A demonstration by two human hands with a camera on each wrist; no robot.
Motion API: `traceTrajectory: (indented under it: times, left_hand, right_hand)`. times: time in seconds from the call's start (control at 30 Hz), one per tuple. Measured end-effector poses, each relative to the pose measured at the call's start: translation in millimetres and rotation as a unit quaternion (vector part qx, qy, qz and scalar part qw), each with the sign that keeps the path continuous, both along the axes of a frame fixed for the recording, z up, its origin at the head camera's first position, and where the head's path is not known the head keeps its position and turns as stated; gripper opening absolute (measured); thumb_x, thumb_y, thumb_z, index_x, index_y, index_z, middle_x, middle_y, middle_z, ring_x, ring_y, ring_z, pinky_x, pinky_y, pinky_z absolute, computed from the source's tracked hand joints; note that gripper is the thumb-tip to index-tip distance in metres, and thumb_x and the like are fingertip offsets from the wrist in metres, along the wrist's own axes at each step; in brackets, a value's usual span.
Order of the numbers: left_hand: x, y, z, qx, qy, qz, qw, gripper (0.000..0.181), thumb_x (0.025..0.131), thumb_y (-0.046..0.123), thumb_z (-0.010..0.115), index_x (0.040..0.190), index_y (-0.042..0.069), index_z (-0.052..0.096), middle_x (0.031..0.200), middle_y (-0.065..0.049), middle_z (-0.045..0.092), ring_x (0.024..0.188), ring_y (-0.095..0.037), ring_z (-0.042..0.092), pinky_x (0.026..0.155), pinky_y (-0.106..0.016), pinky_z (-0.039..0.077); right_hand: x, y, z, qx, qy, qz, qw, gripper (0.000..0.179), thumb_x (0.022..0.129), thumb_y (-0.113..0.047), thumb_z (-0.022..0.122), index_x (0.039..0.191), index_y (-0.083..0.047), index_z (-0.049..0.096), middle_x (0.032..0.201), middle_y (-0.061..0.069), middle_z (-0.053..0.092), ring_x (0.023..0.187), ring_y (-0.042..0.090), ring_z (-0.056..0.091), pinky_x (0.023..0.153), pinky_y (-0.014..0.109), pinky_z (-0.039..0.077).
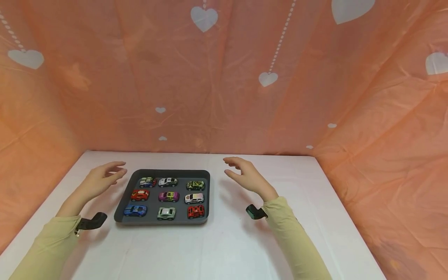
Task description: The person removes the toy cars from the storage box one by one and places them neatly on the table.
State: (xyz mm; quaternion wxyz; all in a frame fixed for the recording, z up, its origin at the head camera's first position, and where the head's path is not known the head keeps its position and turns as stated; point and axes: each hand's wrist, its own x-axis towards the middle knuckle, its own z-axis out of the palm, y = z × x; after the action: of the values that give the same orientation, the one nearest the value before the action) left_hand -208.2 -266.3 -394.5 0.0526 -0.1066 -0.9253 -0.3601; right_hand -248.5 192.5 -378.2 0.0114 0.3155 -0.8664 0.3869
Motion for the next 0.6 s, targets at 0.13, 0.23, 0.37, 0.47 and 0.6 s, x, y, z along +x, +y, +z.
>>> traceTrajectory:
  times: [0.13,0.23,0.37,0.47,0.6]
  left_hand:
    - [1.5,-0.7,-0.1,0.042,-0.072,-0.026,0.9962,0.055,0.099,0.026,0.055,0.137,-0.011,0.041,0.122,-0.035,0.054,0.092,-0.04,0.065,0.071,-0.043,0.055]
    - [1.7,-1.5,-2.7,0.085,-0.118,-0.037,0.9887,0.059,0.099,0.025,0.054,0.14,-0.013,0.034,0.124,-0.038,0.05,0.094,-0.039,0.065,0.072,-0.04,0.056]
    - [1.4,-1.2,-6.7,0.129,-0.165,-0.044,0.9768,0.065,0.099,0.025,0.054,0.142,-0.015,0.027,0.128,-0.04,0.045,0.102,-0.041,0.061,0.076,-0.04,0.054]
    - [1.0,0.1,-9.4,0.145,-0.193,-0.044,0.9694,0.068,0.098,0.026,0.057,0.141,-0.017,0.026,0.129,-0.039,0.045,0.105,-0.04,0.06,0.078,-0.042,0.054]
    - [-0.1,1.2,-15.1,0.159,-0.215,-0.038,0.9629,0.068,0.095,0.021,0.061,0.139,-0.018,0.027,0.127,-0.039,0.047,0.097,-0.035,0.064,0.075,-0.041,0.055]
  right_hand:
    - [-3.6,-13,6.1,-0.063,-0.053,0.01,0.9966,0.039,0.095,-0.016,0.061,0.132,-0.007,0.054,0.127,0.008,0.058,0.115,0.024,0.056,0.099,0.039,0.042]
    - [-5.9,-23,10.1,-0.102,-0.096,0.018,0.99,0.04,0.096,-0.012,0.06,0.134,-0.005,0.052,0.128,0.013,0.057,0.117,0.026,0.055,0.098,0.041,0.042]
    - [-6.4,-39,17.7,-0.135,-0.135,0.037,0.9808,0.044,0.096,-0.006,0.056,0.138,0.001,0.046,0.132,0.022,0.052,0.12,0.032,0.053,0.099,0.041,0.041]
    - [-2.0,-52,26.2,-0.154,-0.15,0.059,0.9748,0.045,0.096,-0.002,0.054,0.139,0.004,0.043,0.132,0.026,0.05,0.121,0.037,0.05,0.1,0.04,0.041]
    - [3.7,-66,31.5,-0.164,-0.162,0.081,0.9698,0.044,0.097,-0.002,0.053,0.14,0.004,0.043,0.131,0.025,0.051,0.123,0.038,0.048,0.1,0.038,0.04]
